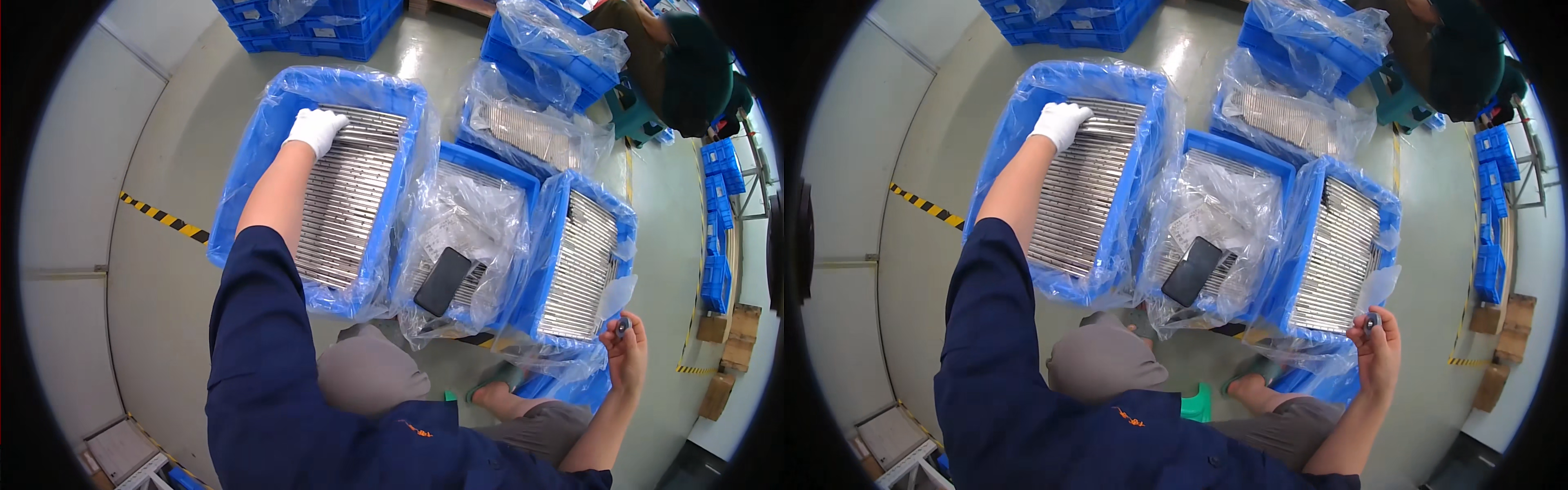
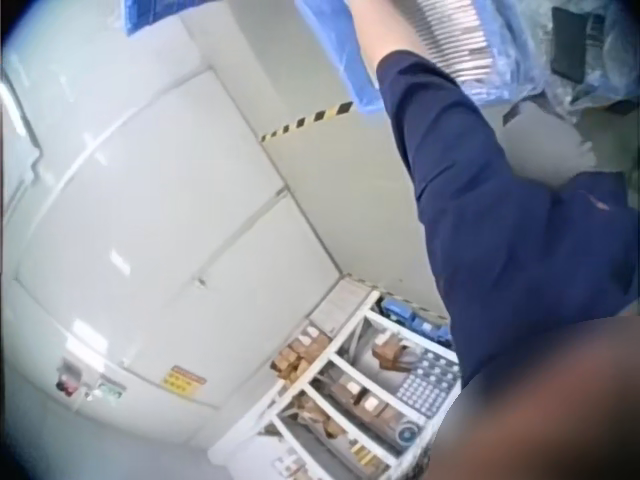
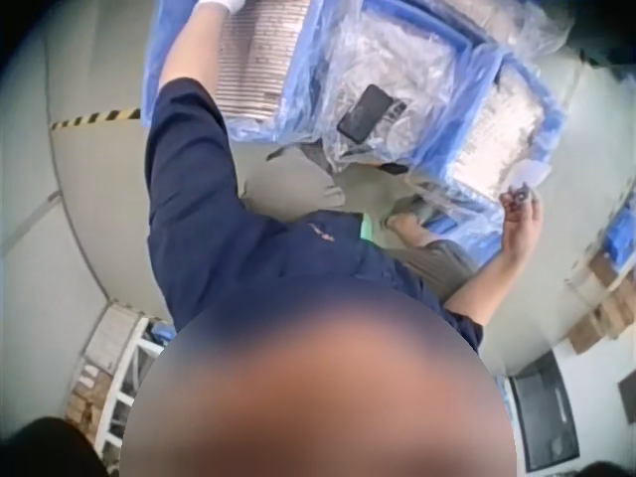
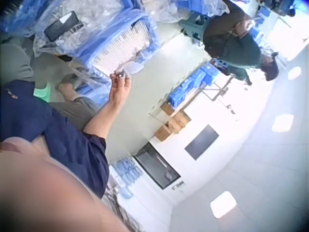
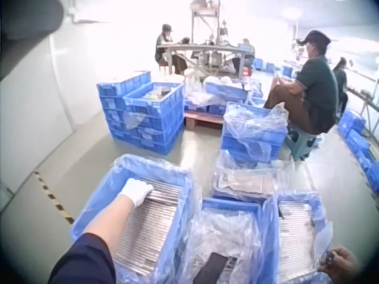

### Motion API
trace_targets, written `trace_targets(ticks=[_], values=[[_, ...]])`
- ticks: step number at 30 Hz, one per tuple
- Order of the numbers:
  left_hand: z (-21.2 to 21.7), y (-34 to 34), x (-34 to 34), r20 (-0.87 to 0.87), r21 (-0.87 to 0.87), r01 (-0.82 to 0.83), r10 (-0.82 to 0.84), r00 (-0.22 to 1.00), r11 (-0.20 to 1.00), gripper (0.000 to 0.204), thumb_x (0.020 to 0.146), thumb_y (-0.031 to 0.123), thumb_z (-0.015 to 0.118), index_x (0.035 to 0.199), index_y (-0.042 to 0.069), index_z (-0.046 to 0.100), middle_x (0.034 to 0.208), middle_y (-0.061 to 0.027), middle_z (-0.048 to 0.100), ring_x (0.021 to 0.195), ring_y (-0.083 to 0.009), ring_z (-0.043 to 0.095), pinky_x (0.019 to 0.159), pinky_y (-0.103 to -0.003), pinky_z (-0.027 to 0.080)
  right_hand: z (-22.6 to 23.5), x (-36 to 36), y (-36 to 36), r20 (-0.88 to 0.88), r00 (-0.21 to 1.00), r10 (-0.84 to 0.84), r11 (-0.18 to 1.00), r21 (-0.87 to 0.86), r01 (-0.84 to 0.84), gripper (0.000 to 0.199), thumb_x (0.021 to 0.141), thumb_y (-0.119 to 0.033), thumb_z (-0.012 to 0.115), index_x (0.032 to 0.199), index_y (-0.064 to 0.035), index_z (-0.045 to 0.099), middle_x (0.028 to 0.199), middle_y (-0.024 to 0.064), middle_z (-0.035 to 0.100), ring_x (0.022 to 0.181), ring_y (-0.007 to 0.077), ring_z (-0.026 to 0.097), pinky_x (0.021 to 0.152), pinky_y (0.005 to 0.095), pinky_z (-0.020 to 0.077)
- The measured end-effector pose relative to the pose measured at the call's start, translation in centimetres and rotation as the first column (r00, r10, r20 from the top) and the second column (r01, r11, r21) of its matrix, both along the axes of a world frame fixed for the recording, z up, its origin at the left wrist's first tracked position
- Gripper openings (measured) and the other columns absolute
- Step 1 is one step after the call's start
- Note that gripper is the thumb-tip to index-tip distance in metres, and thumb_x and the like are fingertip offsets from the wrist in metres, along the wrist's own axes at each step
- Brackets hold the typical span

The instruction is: Inspecting and sorting metal tubes in a manufacturing warehouse.

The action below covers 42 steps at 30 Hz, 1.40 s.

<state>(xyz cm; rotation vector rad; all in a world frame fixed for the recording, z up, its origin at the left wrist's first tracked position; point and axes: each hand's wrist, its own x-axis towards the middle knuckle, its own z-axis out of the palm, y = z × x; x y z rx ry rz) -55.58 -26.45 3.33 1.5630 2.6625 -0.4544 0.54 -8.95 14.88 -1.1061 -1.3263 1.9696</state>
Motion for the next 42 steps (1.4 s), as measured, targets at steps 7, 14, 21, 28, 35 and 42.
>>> trace_targets(ticks=[7, 14, 21, 28, 35, 42], values=[[0.2, 2.6, 1.5, 0.322, 0.062, -0.108, 0.083, 0.943, 0.992, 0.05, 0.07, 0.004, 0.047, 0.119, 0.015, 0.047, 0.118, -0.0121, 0.047, 0.11, -0.0265, 0.045, 0.094, -0.034, 0.035, -0.2, -0.7, 0.3, 0.06, 0.998, -0.007, 1.0, -0.011, 0.008, 0.028, 0.086, -0.014, 0.049, 0.111, -0.0015, 0.045, 0.087, 0.0113, 0.058, 0.072, 0.0161, 0.059, 0.07, 0.0279, 0.0503], [-4.2, 1.4, 4.7, 0.106, 0.401, -0.013, -0.032, 0.994, 0.916, 0.05, 0.078, 0.035, 0.044, 0.122, 0.01, 0.039, 0.129, -0.0101, 0.036, 0.12, -0.0269, 0.03, 0.098, -0.046, 0.022, 0.0, -1.3, -0.4, 0.043, 0.999, -0.011, 0.999, -0.042, 0.012, 0.022, 0.084, -0.006, 0.048, 0.105, 0.0003, 0.047, 0.085, 0.0117, 0.058, 0.071, 0.0157, 0.058, 0.069, 0.028, 0.0505], [-4.9, 1.9, 5.7, 0.088, 0.435, -0.024, -0.015, 0.996, 0.9, 0.05, 0.078, 0.036, 0.045, 0.121, 0.01, 0.04, 0.131, -0.0108, 0.033, 0.121, -0.0279, 0.027, 0.099, -0.047, 0.02, -0.1, -1.5, -0.8, 0.047, 0.999, 0.0, 0.998, -0.056, 0.003, 0.021, 0.084, -0.006, 0.049, 0.104, 0.0004, 0.048, 0.085, 0.0117, 0.058, 0.07, 0.0154, 0.059, 0.068, 0.0274, 0.0507], [-4.3, 2.2, 6.3, 0.095, 0.434, 0.017, -0.064, 0.993, 0.901, 0.051, 0.08, 0.037, 0.042, 0.122, 0.008, 0.039, 0.133, -0.0124, 0.029, 0.123, -0.0293, 0.025, 0.099, -0.048, 0.019, 0.3, -2.4, -1.0, 0.06, 0.998, 0.012, 0.999, -0.04, -0.01, 0.021, 0.083, -0.006, 0.048, 0.104, 0.0002, 0.049, 0.086, 0.0115, 0.058, 0.071, 0.0155, 0.058, 0.068, 0.0269, 0.0502], [-2.2, 1.0, 8.5, 0.332, 0.53, -0.022, -0.183, 0.925, 0.847, 0.041, 0.085, 0.027, 0.038, 0.12, 0.006, 0.044, 0.128, -0.0153, 0.038, 0.121, -0.0276, 0.033, 0.1, -0.039, 0.025, 2.1, -2.0, -1.9, 0.039, 0.997, 0.059, 0.998, 0.027, -0.06, 0.022, 0.081, -0.005, 0.051, 0.102, -0.0015, 0.051, 0.085, 0.01, 0.058, 0.072, 0.0147, 0.058, 0.069, 0.0263, 0.0493], [0.7, -3.7, 14.1, 0.487, 0.738, -0.353, -0.091, 0.869, 0.574, 0.038, 0.081, 0.016, 0.05, 0.117, 0.004, 0.047, 0.119, -0.0142, 0.049, 0.111, -0.0247, 0.046, 0.094, -0.03, 0.035, 4.5, 1.3, -4.3, -0.14, 0.987, 0.079, 0.997, 0.008, -0.078, 0.025, 0.077, -0.004, 0.056, 0.102, -0.0009, 0.052, 0.087, 0.0094, 0.059, 0.078, 0.0158, 0.057, 0.073, 0.0285, 0.0477]])
